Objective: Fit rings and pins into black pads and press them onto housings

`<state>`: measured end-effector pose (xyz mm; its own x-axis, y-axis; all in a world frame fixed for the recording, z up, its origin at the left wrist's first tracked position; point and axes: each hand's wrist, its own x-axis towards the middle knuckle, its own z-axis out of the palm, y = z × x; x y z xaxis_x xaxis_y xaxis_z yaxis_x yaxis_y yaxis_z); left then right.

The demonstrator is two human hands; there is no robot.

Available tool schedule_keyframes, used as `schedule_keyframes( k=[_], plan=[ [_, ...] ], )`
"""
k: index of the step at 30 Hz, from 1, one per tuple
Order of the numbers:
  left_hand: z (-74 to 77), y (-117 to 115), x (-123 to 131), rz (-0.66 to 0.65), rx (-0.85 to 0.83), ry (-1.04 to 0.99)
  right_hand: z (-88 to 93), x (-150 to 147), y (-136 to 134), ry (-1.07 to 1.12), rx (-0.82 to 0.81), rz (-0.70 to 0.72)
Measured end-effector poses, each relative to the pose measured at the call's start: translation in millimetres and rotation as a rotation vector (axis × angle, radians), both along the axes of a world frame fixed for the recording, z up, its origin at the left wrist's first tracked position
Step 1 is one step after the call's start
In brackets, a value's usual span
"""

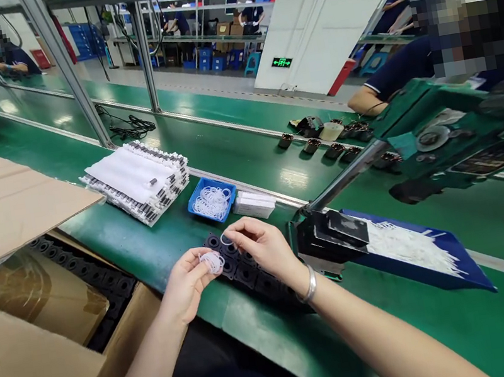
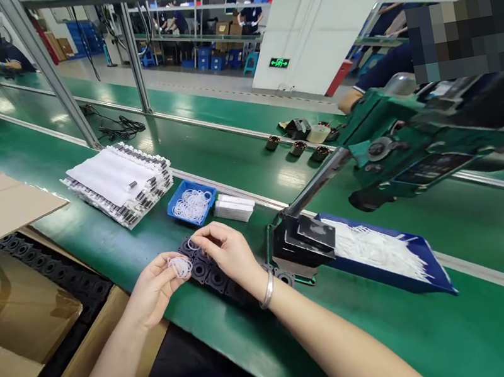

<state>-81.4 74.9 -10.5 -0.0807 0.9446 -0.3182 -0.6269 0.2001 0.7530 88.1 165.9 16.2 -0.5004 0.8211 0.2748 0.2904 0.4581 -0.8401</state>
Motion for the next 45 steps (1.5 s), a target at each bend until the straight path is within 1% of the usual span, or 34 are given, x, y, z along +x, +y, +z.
schedule_keyframes(
  k=[5, 7, 10, 14, 16, 18, 21, 24, 28, 32, 36, 39, 41, 43, 45],
  plan=[
    [-3.5, 1.2, -26.6, 0.135, 0.021, 0.117, -16.9, -9.6, 28.6, -0.177, 0.033, 0.138],
    [-4.6, 2.0, -33.0, 0.157, 0.007, 0.157, -25.1, -17.2, 34.3, -0.223, 0.058, 0.165],
    [-7.2, 2.4, -37.0, 0.153, -0.030, 0.170, -33.2, -25.4, 37.5, -0.275, 0.106, 0.165],
    [-12.3, 2.5, -37.2, 0.091, -0.065, 0.174, -32.7, -22.3, 36.2, -0.298, 0.172, 0.121],
    [-14.4, 3.8, -36.9, 0.074, -0.041, 0.208, -29.7, -16.6, 33.4, -0.289, 0.201, 0.107],
    [-15.2, 6.3, -36.4, 0.074, 0.005, 0.269, -27.3, -10.7, 29.5, -0.276, 0.221, 0.125],
    [-13.4, 11.3, -35.0, 0.064, 0.079, 0.394, -27.3, -3.6, 23.9, -0.268, 0.232, 0.217],
    [-8.5, 15.5, -32.5, 0.014, 0.151, 0.534, -29.9, 1.0, 21.5, -0.276, 0.227, 0.298],
    [-4.9, 18.3, -27.6, -0.063, 0.267, 0.815, -31.6, 2.8, 23.2, -0.269, 0.228, 0.287],
    [-13.4, 21.5, -24.1, -0.170, 0.390, 1.022, -32.5, 1.6, 25.2, -0.259, 0.280, 0.330],
    [-23.9, 23.3, -24.5, -0.237, 0.474, 1.153, -36.0, 6.5, 21.9, -0.271, 0.321, 0.304],
    [-20.9, 21.2, -24.9, -0.258, 0.475, 1.150, -33.3, 16.5, 17.5, -0.313, 0.352, 0.298],
    [-12.7, 18.6, -23.5, -0.206, 0.418, 1.090, -25.1, 23.4, 15.1, -0.297, 0.349, 0.256],
    [-2.1, 16.1, -19.7, -0.136, 0.328, 0.976, -12.6, 27.6, 12.2, -0.223, 0.297, 0.154],
    [7.4, 14.4, -13.5, -0.102, 0.246, 0.795, -0.4, 27.6, 7.4, -0.131, 0.171, 0.097]
  ],
)
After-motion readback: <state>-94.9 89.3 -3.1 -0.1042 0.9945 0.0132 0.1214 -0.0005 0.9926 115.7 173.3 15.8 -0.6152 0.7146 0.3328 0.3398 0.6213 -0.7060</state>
